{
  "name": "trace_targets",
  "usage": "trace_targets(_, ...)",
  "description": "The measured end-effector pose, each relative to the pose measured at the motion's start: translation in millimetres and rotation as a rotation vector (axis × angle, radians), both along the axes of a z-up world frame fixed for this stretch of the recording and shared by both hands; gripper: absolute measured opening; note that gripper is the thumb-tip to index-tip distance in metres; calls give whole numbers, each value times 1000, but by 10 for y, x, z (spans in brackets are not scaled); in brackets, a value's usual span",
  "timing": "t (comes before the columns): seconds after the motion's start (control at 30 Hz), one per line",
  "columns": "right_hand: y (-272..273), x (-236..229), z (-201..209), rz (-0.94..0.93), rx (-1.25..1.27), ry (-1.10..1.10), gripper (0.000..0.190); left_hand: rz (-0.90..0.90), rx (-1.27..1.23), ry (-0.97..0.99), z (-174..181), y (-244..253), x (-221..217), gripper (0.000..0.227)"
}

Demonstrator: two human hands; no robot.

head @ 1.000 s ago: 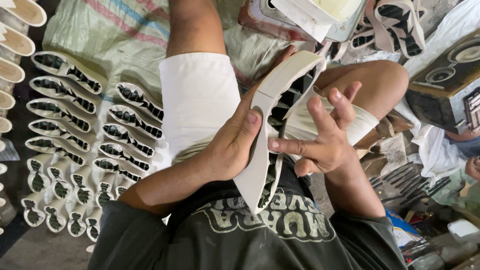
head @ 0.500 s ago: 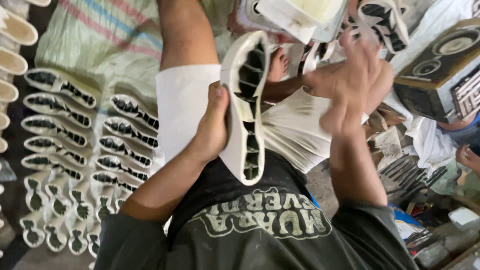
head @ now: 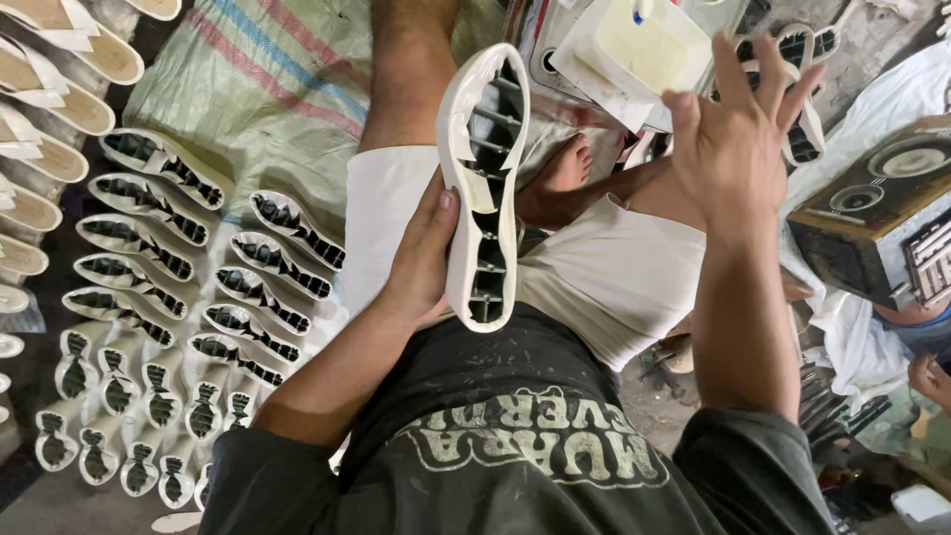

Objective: The person sits on the floor and applies a white substance to the sole of a white sandal using a brush. They repeatedly dip the brush into a container and spread the substance across the sole, then place the sandal aside and pick up another one to repeat the process.

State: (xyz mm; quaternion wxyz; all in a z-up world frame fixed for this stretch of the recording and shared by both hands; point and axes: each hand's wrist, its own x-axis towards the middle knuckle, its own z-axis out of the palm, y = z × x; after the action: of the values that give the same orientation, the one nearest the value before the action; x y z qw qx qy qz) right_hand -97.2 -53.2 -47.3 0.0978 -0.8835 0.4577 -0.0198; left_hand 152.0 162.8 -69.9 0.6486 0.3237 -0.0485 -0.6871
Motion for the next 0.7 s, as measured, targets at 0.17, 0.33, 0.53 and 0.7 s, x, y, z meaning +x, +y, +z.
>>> trace_targets(0.17,611,87,121,-50,152,-405,63,-89,-93,-542,212,-112,-74,69)
trace_targets(0.33,1304,286,352,139,257,-702,79,-160,-161,-574,349,-139,-155,70)
trace_targets(0.53,1415,307,270,133,279,-728,86,-200,-185,-580,413,-138,-170,73)
trace_targets(0.7,1466,267,268,331,219,-736,75,-140,-181,-623,443,-159,-154,72)
